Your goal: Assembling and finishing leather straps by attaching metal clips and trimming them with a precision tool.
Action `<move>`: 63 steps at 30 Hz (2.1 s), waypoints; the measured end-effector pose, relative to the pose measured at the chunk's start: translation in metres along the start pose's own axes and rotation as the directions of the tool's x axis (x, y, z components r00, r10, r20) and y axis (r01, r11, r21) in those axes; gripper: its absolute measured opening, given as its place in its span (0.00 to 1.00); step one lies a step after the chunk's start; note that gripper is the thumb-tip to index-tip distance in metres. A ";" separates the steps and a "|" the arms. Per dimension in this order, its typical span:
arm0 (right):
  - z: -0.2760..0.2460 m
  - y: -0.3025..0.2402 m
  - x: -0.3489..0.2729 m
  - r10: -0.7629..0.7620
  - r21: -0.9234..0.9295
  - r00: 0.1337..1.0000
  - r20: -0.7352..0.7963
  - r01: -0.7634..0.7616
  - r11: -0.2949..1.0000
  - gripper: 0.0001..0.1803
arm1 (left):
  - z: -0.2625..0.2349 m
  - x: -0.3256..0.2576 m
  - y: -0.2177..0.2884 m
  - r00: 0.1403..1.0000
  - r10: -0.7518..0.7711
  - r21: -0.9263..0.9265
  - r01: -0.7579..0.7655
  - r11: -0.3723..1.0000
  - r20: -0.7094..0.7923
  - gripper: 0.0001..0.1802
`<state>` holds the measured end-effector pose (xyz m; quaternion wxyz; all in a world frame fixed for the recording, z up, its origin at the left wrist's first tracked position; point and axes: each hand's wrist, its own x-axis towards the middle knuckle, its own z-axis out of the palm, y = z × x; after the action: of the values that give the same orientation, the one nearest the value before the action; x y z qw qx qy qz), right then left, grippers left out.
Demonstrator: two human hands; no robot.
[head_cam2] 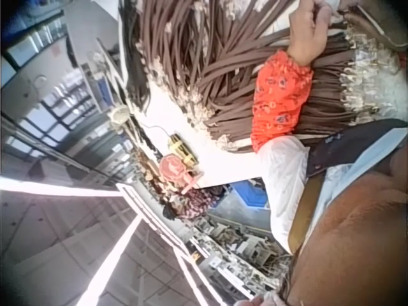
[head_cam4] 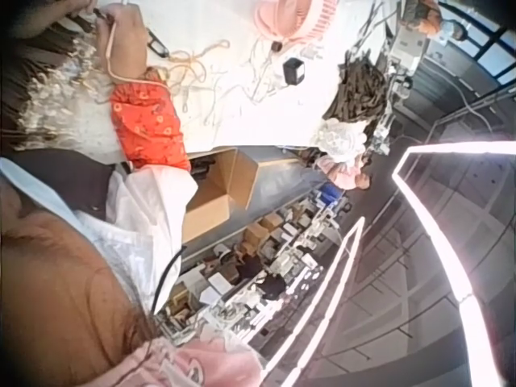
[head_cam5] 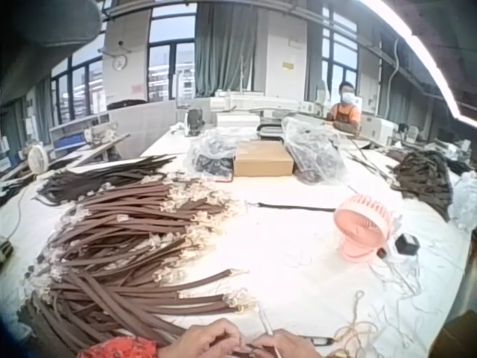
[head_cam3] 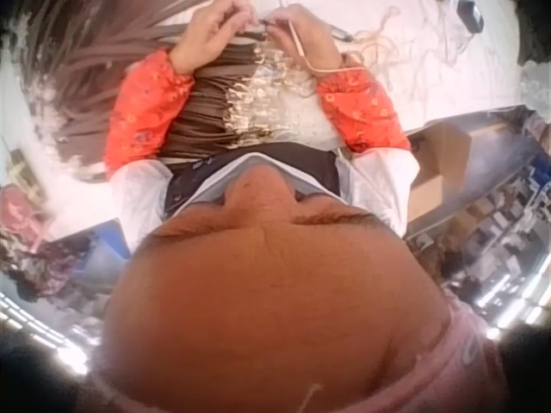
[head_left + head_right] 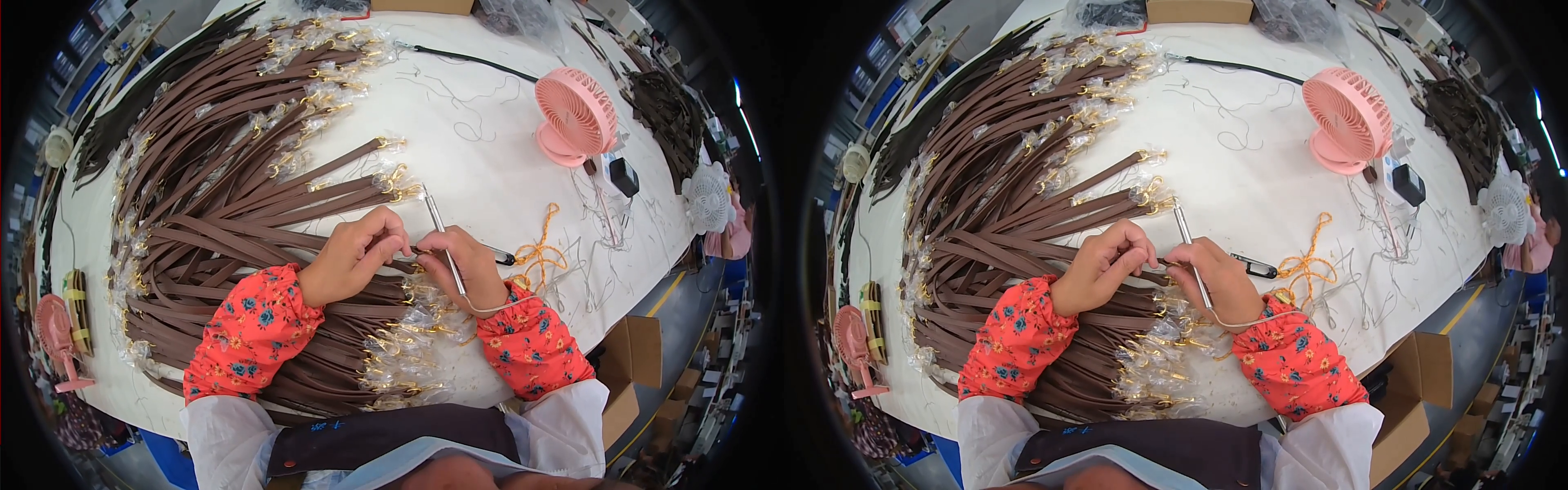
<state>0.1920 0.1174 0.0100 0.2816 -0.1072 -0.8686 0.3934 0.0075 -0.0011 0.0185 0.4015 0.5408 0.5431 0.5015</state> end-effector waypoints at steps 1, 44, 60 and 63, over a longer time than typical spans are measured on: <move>0.000 0.000 0.000 -0.001 0.000 1.000 0.000 0.001 1.000 0.15 | 0.002 0.001 -0.002 0.998 0.036 0.002 -0.036 0.999 -0.045 0.05; -0.028 0.015 0.009 -0.144 -0.201 0.974 0.173 0.179 0.963 0.16 | -0.014 0.027 -0.011 0.979 -0.152 0.343 0.097 0.934 0.138 0.13; -0.021 -0.001 0.006 0.254 0.303 0.960 -0.115 -0.210 0.929 0.18 | 0.002 0.019 -0.010 0.977 0.128 0.490 -0.196 0.850 0.168 0.12; -0.018 0.002 0.008 0.366 0.544 0.924 -0.107 -0.254 0.800 0.23 | 0.003 0.019 -0.015 0.967 0.167 0.500 -0.243 0.831 0.192 0.10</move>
<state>0.1959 0.1328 0.0212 0.3202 -0.2087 -0.6656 0.6410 0.0062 0.0199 0.0058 0.2214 0.7181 0.5673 0.3369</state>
